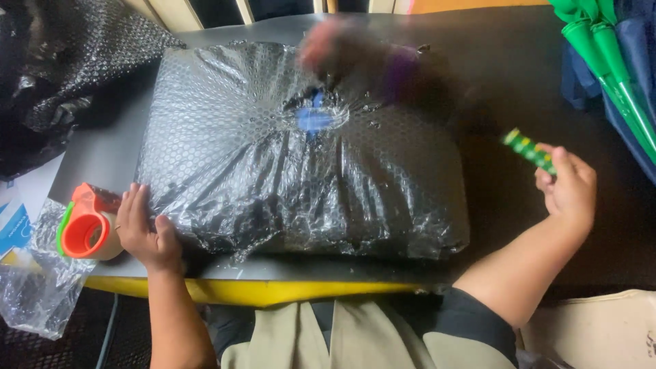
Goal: The person secures a large black bubble-wrapped package on a table using clear packing tape. They apply multiple strips of tape to seal the edges and smooth the surface. Finally, they use a feather duster to wipe the top of the package.
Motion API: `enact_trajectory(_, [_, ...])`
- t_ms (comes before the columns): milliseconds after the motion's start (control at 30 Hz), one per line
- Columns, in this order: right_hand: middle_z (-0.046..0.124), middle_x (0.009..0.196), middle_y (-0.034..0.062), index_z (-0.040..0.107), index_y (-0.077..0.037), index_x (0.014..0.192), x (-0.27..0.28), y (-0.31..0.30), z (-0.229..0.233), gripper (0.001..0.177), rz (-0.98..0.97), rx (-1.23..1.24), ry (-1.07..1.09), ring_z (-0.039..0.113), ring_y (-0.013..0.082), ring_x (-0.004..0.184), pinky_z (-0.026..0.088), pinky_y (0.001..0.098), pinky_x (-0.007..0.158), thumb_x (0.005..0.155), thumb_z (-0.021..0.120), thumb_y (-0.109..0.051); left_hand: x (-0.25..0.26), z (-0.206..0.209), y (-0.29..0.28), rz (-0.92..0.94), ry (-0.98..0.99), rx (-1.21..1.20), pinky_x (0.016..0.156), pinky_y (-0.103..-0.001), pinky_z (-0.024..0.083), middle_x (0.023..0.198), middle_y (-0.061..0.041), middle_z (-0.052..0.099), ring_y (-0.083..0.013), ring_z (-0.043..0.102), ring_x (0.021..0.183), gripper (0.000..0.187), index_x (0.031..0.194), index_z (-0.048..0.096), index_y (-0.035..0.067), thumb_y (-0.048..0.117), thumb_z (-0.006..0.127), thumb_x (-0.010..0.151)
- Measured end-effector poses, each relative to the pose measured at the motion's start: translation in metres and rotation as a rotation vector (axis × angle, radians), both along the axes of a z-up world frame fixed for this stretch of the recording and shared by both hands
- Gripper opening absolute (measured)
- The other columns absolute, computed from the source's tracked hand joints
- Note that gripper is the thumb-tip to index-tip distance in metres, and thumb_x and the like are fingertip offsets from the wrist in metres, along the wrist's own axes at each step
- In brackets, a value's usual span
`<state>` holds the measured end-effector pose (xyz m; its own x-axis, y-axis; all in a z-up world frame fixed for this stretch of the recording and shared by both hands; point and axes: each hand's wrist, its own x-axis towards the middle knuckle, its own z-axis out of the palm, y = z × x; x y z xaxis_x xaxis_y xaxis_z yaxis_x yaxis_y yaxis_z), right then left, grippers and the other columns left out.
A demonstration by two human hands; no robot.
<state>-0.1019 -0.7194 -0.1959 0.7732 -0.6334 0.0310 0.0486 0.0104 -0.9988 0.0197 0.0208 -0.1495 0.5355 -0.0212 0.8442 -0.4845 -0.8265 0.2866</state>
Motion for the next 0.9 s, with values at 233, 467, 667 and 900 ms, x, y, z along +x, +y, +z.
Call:
enact_trajectory(233, [0.054, 0.091, 0.0011, 0.067, -0.012, 0.13, -0.003, 0.009, 0.014, 0.031, -0.232, -0.113, 0.047, 0.047, 0.0019, 0.063, 0.025, 0.0155, 0.047, 0.112, 0.051, -0.032, -0.005, 0.008, -0.001, 0.009, 0.024, -0.018, 0.111, -0.057, 0.045, 0.134, -0.029, 0.068, -0.048, 0.06, 0.132, 0.067, 0.131, 0.07, -0.01, 0.044, 0.036, 0.111])
enact_trajectory(467, [0.058, 0.128, 0.0145, 0.073, -0.027, 0.129, 0.013, 0.038, 0.027, 0.031, -0.326, -0.623, 0.65, 0.052, 0.0373, 0.111, 0.043, 0.0541, 0.091, 0.098, 0.07, -0.023, -0.009, -0.023, 0.056, -0.243, 0.302, -0.615, 0.121, -0.047, 0.033, 0.152, -0.014, 0.045, -0.031, 0.041, 0.145, 0.057, 0.143, 0.05, 0.003, 0.048, 0.041, 0.109])
enact_trajectory(667, [0.052, 0.149, 0.0146, 0.055, -0.009, 0.144, -0.003, 0.184, 0.11, 0.057, 0.246, -0.248, 0.659, 0.047, 0.0333, 0.139, 0.035, 0.0533, 0.115, 0.108, 0.038, -0.05, -0.016, -0.043, 0.045, -0.274, 0.596, -0.869, 0.124, -0.047, 0.03, 0.151, -0.017, 0.048, -0.0291, 0.043, 0.144, 0.057, 0.153, 0.044, 0.008, 0.045, 0.033, 0.112])
enact_trajectory(900, [0.065, 0.126, 0.0127, 0.062, -0.008, 0.132, -0.002, 0.139, 0.1, 0.047, 0.243, -0.08, 0.195, 0.062, 0.0235, 0.114, 0.047, 0.0366, 0.104, 0.114, 0.039, -0.043, 0.021, -0.039, 0.174, 0.412, 0.469, -0.206, 0.092, -0.033, 0.033, 0.116, 0.0, 0.052, -0.0154, 0.048, 0.107, 0.041, 0.128, 0.049, 0.02, 0.05, 0.026, 0.111])
